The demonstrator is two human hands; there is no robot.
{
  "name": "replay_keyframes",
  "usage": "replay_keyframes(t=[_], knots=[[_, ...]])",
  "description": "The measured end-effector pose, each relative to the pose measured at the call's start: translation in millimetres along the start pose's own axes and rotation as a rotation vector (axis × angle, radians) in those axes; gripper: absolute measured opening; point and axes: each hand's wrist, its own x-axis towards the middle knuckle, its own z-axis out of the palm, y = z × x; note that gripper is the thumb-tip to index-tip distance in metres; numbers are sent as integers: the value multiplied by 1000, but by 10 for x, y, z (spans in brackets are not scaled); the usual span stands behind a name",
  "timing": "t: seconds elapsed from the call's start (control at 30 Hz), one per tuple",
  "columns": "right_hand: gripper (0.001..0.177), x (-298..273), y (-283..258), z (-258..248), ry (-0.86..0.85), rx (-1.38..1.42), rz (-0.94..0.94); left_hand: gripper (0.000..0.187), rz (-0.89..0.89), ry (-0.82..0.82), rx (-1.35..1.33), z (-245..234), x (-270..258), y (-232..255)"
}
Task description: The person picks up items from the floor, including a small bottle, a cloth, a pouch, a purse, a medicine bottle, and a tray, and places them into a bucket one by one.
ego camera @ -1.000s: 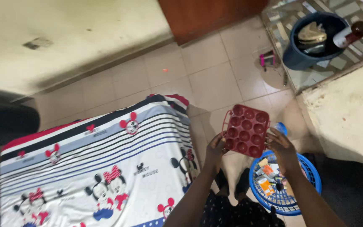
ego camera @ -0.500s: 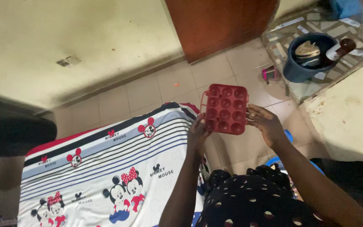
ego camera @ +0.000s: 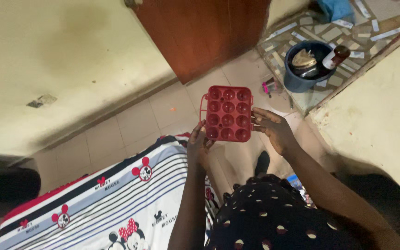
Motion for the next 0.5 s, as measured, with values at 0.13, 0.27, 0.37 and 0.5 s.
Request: replay_keyframes(t=[0.13, 0.27, 0.37, 0.5], knots=[[57, 426, -386, -279, 32, -6, -60, 43, -25, -55, -8, 458, 488, 13], [57, 822, -788, -540, 34, -7, -35, 44, -35, -59, 16, 918, 943, 48], [56, 1096, -1038, -701, 32, -26, -31, 43, -35, -65, 21, 1218, 1229, 66], [56, 1374, -1235, -922, 54, -68, -40, 42, -46, -69, 35, 1482, 1522, 64]])
